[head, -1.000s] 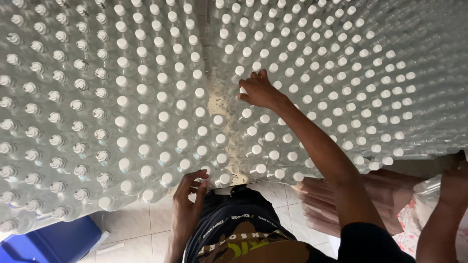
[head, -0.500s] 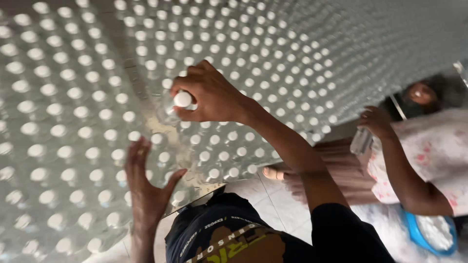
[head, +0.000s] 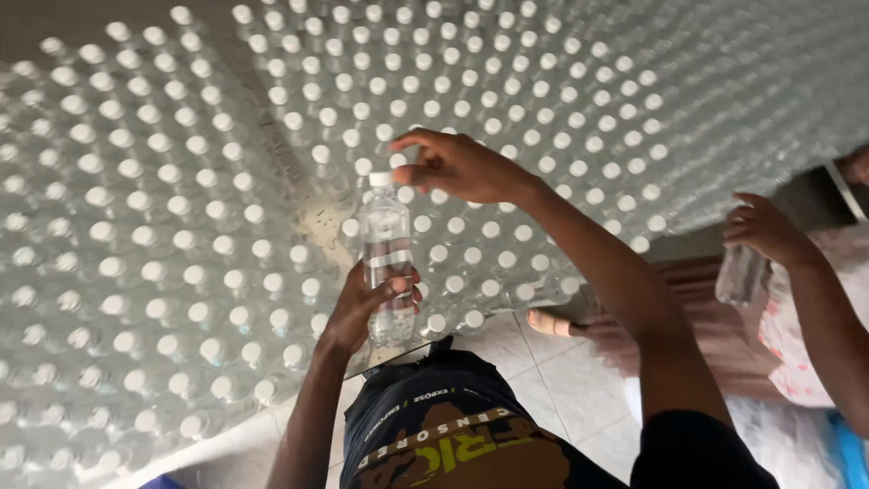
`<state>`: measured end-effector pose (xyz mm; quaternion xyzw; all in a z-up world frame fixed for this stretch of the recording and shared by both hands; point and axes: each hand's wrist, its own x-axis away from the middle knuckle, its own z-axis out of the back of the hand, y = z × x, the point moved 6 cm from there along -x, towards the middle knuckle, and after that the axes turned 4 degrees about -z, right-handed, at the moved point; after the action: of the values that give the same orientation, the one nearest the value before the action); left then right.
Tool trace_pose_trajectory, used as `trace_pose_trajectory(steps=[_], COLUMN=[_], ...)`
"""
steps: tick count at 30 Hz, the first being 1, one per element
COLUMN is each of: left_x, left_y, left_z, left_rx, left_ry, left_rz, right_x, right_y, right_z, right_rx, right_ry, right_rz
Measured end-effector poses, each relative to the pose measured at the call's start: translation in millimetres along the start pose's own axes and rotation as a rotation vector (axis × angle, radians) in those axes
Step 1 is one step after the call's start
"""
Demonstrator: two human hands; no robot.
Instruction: The person picks up clear plastic bottles from a large collection on the floor and screws white caps onto them by hand. Another person is visible nearby, also handling bottles and caps.
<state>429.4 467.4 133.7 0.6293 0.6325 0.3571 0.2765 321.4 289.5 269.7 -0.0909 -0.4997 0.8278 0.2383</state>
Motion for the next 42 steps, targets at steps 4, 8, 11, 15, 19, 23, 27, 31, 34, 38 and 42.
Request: trace_pose_trajectory(steps=[4, 8, 11, 15, 19, 23, 27, 31, 34, 38, 42], left_x=[-6, -9, -13, -21, -27, -28, -29, -25, -13, 4, 14], left_y=[-7, -9, 2, 2, -8, -6, -3, -1, 11, 31, 27], left_z=[13, 16, 7, 4, 6, 3, 4, 3, -3, -12, -7], left_rx=[-0.086, -0.178, -0.215, -0.231, -0.228, -0.243, -0.353, -0.52, -0.581, -0.717, -0.831], left_ry=[0.093, 0.201, 0.217, 0.213, 0.222, 0.204, 0.124, -0.018, -0.11, -0.239, -0.253], left_rz=[0.065, 0.24, 0.251, 0.276, 0.291, 0.291, 0.245, 0.18, 0.175, 0.177, 0.196], right_x=[21, 39, 39, 40, 37, 34, 23, 22, 29, 43, 46], right_y=[27, 64, 80, 88, 93, 87, 73, 31, 19, 11, 44], right_z=[25, 35, 34, 24, 19, 17, 16, 12, 8, -6, -30], right_rx=[-0.047, -0.057, -0.005, 0.026, 0.083, 0.122, 0.151, 0.427, 0.567, 0.821, 0.742], right_ry=[0.022, 0.029, 0.008, -0.002, -0.013, -0.01, 0.022, -0.071, -0.185, -0.303, -0.323], right_rz=[-0.16, -0.259, -0.261, -0.265, -0.231, -0.196, -0.101, 0.13, 0.264, 0.409, 0.318])
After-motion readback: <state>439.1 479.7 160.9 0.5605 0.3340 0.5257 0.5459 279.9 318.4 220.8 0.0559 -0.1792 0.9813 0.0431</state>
